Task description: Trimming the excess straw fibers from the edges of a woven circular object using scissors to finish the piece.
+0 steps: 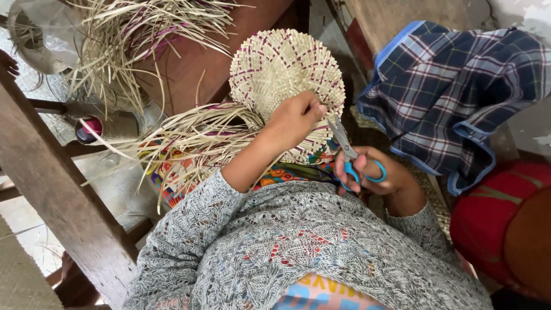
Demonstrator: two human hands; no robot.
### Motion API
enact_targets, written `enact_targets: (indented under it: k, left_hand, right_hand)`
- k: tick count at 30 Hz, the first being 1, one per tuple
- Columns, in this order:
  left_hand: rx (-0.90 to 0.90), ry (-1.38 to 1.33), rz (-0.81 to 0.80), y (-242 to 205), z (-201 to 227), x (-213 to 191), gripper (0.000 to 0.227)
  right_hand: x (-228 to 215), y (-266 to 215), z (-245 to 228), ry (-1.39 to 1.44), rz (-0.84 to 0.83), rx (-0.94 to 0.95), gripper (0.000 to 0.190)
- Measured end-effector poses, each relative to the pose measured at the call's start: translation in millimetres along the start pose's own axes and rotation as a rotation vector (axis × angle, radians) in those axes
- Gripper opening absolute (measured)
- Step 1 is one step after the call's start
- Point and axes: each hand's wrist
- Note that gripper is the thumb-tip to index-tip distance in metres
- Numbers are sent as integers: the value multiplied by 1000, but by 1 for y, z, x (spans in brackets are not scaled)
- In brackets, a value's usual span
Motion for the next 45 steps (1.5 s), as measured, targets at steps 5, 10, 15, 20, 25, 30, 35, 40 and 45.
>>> enact_targets:
  k: [5,10,15,20,25,30,35,40,45]
  left_hand:
    - [127,105,5,-1,-3,5,17]
    - [207,226,39,9,-24,18,15]
    - [203,223,33,9,-25,19,16]
    - [195,233,24,4,-19,17,16]
    - [199,217,20,2,-19,19,15]
    - [222,216,45,-5,-15,17,13]
    - [333,374,115,-11,-27,25,11]
    - [323,375,110,-9,-38,22,13]
    - [281,348,97,-1,-39,20,15]
  right_hand:
    - [-7,-6,10,-3,16,29,71]
    - [-12,-11,14,23,1,40,73]
    - [-17,-13,19,33,6,-5,73]
    - [-17,-16,22,47,22,11,74]
    - [-14,-18,22,89,27,37,75]
    - [-13,-14,21,132,30,55,75]
    - [-18,-12,30,28,54,37,70]
    - [-1,-11,-5,-530,418,99,30]
    - [-9,27,19,-627,664,-49,36]
Point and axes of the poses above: each hand's wrist, its own y-axis towards the middle knuckle, its own x-axis out of the palm, z = x × y, and after that the axes turned 4 degrees about -y, right-handed
